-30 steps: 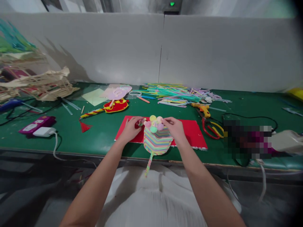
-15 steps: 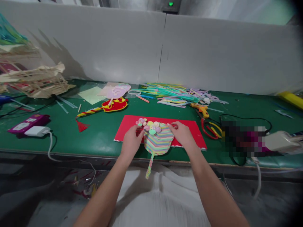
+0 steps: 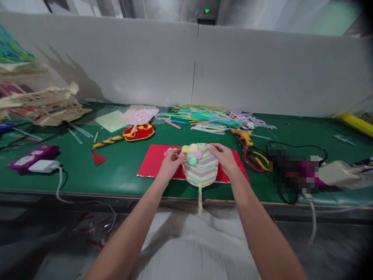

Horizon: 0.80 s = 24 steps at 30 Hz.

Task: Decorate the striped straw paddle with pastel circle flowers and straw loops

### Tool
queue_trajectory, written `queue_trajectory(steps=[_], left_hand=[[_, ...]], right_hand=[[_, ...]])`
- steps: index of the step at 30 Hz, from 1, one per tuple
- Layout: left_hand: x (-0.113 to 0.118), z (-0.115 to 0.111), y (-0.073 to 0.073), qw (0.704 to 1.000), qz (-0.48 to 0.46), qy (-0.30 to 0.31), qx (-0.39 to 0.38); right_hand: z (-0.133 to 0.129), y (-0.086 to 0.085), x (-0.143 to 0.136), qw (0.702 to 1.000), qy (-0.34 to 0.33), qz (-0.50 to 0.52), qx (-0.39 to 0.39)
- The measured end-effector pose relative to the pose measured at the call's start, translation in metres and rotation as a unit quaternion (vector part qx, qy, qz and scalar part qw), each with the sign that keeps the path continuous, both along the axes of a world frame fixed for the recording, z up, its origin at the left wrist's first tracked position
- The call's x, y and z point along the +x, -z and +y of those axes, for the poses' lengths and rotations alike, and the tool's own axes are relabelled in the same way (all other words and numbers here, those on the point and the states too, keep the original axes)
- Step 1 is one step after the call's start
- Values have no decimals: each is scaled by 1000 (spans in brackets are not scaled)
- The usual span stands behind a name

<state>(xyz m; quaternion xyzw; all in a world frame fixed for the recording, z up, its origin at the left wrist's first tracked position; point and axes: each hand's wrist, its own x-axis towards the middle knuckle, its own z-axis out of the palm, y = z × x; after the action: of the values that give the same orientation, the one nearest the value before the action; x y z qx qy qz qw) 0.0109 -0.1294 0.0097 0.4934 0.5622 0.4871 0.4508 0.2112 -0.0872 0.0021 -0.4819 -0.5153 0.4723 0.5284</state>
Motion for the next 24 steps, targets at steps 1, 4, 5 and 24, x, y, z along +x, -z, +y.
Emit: queue_trajectory(steps=[1, 4, 5, 24], left_hand=[[2, 2, 1, 1000, 9, -1, 14], [7, 8, 6, 999, 6, 25, 38], [9, 9, 8, 999, -3, 33, 39], [11, 3, 11, 990, 22, 15, 140]], right_hand=[[1, 2, -1, 1000, -2, 3, 7], [4, 8, -4, 999, 6, 13, 31], [4, 9, -4, 999, 7, 16, 37], [-1, 9, -7, 996, -66, 61, 4]])
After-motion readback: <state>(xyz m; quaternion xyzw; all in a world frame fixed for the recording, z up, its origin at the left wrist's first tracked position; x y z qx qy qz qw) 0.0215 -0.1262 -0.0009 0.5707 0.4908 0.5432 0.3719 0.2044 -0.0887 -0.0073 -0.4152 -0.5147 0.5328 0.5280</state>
